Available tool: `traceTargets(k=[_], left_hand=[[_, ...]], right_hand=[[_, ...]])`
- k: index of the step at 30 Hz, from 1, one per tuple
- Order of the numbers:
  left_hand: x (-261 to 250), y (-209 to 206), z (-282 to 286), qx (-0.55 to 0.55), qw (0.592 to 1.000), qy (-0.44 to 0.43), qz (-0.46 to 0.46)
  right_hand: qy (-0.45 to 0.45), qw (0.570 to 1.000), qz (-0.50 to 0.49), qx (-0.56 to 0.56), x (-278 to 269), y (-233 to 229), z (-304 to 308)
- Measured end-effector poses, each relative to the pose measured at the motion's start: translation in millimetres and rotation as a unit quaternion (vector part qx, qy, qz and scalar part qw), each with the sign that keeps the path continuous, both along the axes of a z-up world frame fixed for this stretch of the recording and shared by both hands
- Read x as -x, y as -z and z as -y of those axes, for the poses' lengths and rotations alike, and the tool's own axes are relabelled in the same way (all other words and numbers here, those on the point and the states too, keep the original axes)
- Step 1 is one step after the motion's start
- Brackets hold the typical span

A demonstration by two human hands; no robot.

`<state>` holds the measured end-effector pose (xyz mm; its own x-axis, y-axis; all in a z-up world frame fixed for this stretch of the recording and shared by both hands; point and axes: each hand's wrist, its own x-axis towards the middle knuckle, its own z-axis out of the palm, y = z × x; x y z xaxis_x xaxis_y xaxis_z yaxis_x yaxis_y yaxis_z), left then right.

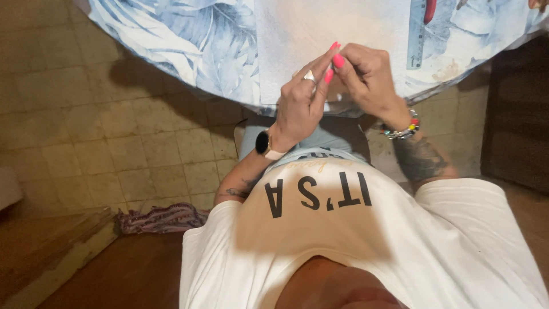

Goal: Peeling small blue stickers and rubbing them onto a white surface

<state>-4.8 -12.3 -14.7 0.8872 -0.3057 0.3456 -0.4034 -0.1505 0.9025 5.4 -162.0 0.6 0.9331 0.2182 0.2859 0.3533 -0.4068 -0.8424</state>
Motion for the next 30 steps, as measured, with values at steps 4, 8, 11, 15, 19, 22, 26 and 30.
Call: traceTargets(k=[4,8,11,15,19,22,26,30], left_hand=[[8,2,-19,-0.250,0.959,-0.005,0.133],[14,12,-33,-0.410,0.896,0.022,0.166],[15,15,-36,-0.411,0.897,0.031,0.160],[15,17,-35,-0.427,0.890,0.018,0.161],[15,16,-35,-0.432,0.888,0.023,0.154],[16,15,-35,-0.431,0.890,0.023,0.146],[16,8,-33,-0.435,0.884,0.006,0.172],[10,3,-15,-0.273,0.949,-0.035,0.151]], right_hand=[[-0.061,0.932,0.117,0.339,-1,18,39],[-0.101,0.858,0.178,0.472,0,26,48],[-0.130,0.877,0.209,0.414,-18,22,25],[-0.132,0.885,0.247,0.371,-57,24,-17],[-0.112,0.878,0.253,0.391,-79,28,-30],[-0.133,0.876,0.262,0.383,-62,27,-14],[-0.137,0.897,0.181,0.378,-24,13,17],[-0.095,0.982,0.036,0.161,-7,16,26]])
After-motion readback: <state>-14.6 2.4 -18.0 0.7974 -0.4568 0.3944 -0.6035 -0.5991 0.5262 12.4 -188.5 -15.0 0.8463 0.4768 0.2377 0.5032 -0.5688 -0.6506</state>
